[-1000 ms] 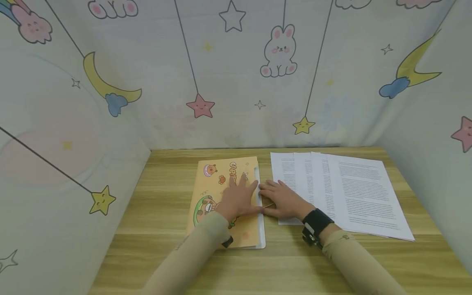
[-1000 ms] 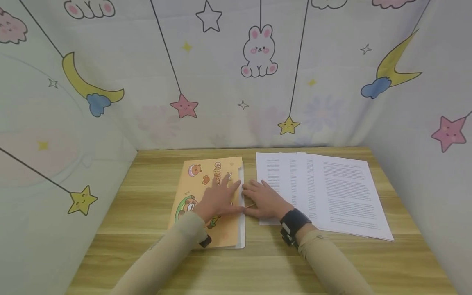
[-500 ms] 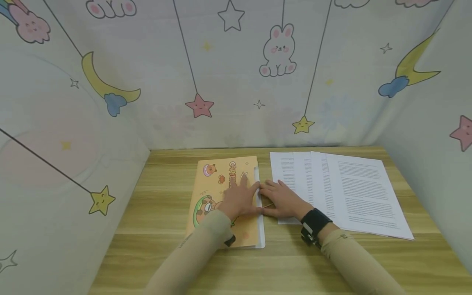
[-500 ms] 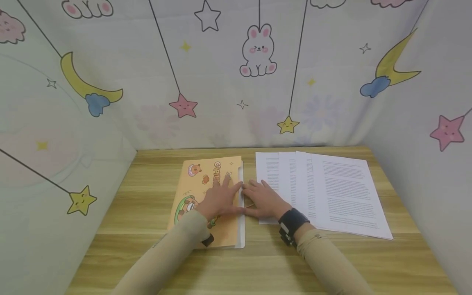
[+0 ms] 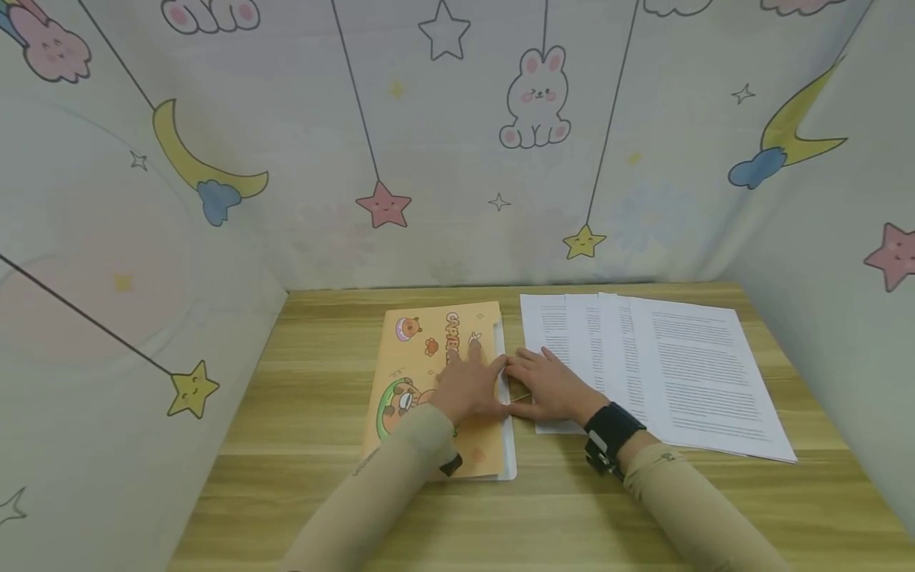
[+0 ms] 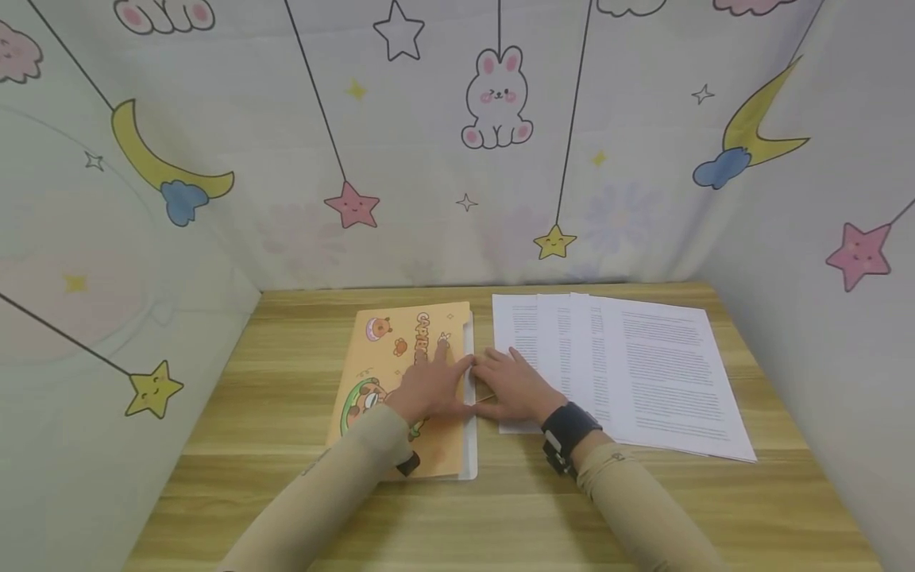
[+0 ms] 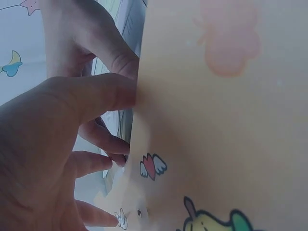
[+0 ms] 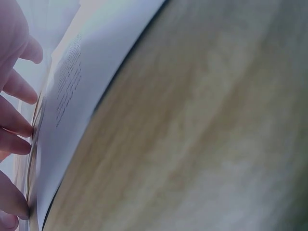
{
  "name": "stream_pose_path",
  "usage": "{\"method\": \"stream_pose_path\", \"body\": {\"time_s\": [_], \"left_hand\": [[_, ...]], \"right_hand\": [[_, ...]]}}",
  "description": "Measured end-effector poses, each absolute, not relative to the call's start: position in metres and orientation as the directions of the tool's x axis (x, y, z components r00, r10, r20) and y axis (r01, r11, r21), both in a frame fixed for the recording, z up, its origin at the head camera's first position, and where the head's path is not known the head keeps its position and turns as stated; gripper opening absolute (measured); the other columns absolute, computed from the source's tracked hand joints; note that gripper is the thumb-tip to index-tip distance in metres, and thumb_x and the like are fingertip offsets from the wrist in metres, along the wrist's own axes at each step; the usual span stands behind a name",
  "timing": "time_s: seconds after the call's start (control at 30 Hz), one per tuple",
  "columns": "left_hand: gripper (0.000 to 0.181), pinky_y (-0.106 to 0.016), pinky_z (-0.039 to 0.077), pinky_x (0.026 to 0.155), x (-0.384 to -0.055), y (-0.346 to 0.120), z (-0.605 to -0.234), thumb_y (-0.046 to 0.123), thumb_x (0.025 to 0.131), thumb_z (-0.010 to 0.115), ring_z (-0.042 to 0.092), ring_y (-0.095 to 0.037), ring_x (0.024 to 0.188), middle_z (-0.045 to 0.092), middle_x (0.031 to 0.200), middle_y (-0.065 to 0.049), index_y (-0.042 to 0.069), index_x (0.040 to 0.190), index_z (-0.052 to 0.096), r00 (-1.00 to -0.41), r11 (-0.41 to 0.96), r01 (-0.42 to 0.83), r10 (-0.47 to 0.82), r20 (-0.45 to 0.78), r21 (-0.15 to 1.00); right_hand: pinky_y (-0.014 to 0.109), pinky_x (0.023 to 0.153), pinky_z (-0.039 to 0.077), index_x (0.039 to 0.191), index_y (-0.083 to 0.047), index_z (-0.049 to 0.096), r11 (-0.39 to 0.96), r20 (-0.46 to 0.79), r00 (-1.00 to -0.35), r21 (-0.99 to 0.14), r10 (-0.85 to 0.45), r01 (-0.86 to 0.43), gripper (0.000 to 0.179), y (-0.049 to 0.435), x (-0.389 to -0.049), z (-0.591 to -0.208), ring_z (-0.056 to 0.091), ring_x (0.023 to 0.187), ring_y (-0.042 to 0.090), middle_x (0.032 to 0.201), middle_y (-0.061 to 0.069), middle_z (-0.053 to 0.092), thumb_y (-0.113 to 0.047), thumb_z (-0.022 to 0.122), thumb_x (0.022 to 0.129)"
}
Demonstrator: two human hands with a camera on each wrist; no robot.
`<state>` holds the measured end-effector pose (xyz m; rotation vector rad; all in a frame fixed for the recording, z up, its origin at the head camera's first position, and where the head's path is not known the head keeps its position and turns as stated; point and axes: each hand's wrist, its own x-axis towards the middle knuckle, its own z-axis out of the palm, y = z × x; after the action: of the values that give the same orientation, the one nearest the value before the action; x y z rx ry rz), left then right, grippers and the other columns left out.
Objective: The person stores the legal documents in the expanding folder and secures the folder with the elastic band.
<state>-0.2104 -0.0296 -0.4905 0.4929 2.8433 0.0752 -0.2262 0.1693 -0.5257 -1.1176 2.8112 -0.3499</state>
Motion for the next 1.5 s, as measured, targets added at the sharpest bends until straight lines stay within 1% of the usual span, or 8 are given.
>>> {"method": "stream_pose_path", "body": {"time_s": [0.23,0.4,0.53,0.77,0.93,1.03,1.27,1.5], "left_hand": [[0.095,-0.066,0.056,0.087,-0.213,-0.024,-0.494,0.079,0.08,0.07,0.047,-0.06,0.134,0.031,0.164,-0.028,0.035,0.159,0.044,-0.915,0.948,0.302,0.317,-0.251,0.096],[0.086,-0.065,0.05,0.099,-0.215,-0.018,-0.492,0.067,0.083,0.073,0.05,-0.057,0.132,0.036,0.161,-0.03,0.03,0.156,0.047,-0.919,0.954,0.274,0.297,-0.26,0.12],[0.081,-0.059,0.047,0.104,-0.216,-0.017,-0.491,0.06,0.083,0.071,0.056,-0.05,0.125,0.045,0.153,-0.03,0.028,0.155,0.05,-0.914,0.952,0.285,0.306,-0.265,0.113],[0.065,-0.052,0.051,0.096,-0.218,-0.017,-0.488,0.052,0.09,0.064,0.063,-0.034,0.11,0.064,0.131,-0.023,0.026,0.15,0.058,-0.908,0.943,0.324,0.334,-0.254,0.082],[0.055,-0.047,0.056,0.081,-0.218,-0.018,-0.482,0.045,0.093,0.061,0.063,-0.029,0.096,0.069,0.117,-0.018,0.022,0.143,0.064,-0.909,0.943,0.321,0.334,-0.251,0.091],[0.049,-0.046,0.056,0.079,-0.217,-0.019,-0.479,0.041,0.092,0.062,0.063,-0.028,0.093,0.07,0.111,-0.015,0.02,0.136,0.068,-0.915,0.945,0.309,0.327,-0.235,0.112],[0.048,-0.048,0.057,0.081,-0.215,-0.024,-0.475,0.037,0.09,0.068,0.066,-0.03,0.099,0.073,0.113,-0.012,0.018,0.135,0.068,-0.931,0.944,0.275,0.309,-0.195,0.182],[0.049,-0.041,0.055,0.075,-0.219,-0.031,-0.475,0.032,0.091,0.074,0.063,-0.025,0.093,0.074,0.115,-0.007,0.016,0.137,0.067,-0.93,0.916,0.244,0.314,-0.19,0.32]], "right_hand": [[0.072,0.117,0.026,0.144,-0.012,0.059,0.697,0.014,-0.722,-0.249,-0.692,-0.673,0.068,0.171,-0.227,-0.529,0.038,0.151,0.042,0.155,0.011,0.055,-0.059,0.068,0.095],[0.071,0.118,0.026,0.149,-0.013,0.056,0.702,0.001,-0.726,-0.257,-0.687,-0.664,0.069,0.17,-0.226,-0.529,0.037,0.152,0.042,0.157,0.011,0.052,-0.059,0.065,0.097],[0.072,0.117,0.026,0.148,-0.014,0.057,0.704,0.0,-0.729,-0.258,-0.685,-0.661,0.068,0.171,-0.226,-0.529,0.038,0.151,0.042,0.156,0.011,0.054,-0.057,0.066,0.096],[0.073,0.116,0.025,0.145,-0.015,0.058,0.707,-0.002,-0.733,-0.265,-0.68,-0.656,0.066,0.171,-0.227,-0.529,0.039,0.15,0.044,0.159,0.006,0.051,-0.056,0.07,0.095],[0.074,0.116,0.025,0.144,-0.014,0.059,0.697,0.003,-0.728,-0.285,-0.685,-0.658,0.064,0.171,-0.226,-0.528,0.039,0.15,0.045,0.162,0.006,0.048,-0.053,0.072,0.095],[0.074,0.117,0.024,0.144,-0.014,0.059,0.701,-0.009,-0.731,-0.295,-0.682,-0.649,0.064,0.17,-0.226,-0.526,0.038,0.151,0.045,0.163,0.007,0.047,-0.052,0.073,0.094],[0.072,0.118,0.023,0.144,-0.013,0.06,0.717,-0.029,-0.738,-0.266,-0.675,-0.645,0.066,0.17,-0.226,-0.526,0.037,0.152,0.043,0.162,0.009,0.048,-0.055,0.072,0.094],[0.072,0.119,0.023,0.143,-0.013,0.06,0.717,-0.038,-0.737,-0.27,-0.675,-0.643,0.065,0.169,-0.225,-0.524,0.036,0.152,0.043,0.161,0.01,0.048,-0.055,0.072,0.094]]}}
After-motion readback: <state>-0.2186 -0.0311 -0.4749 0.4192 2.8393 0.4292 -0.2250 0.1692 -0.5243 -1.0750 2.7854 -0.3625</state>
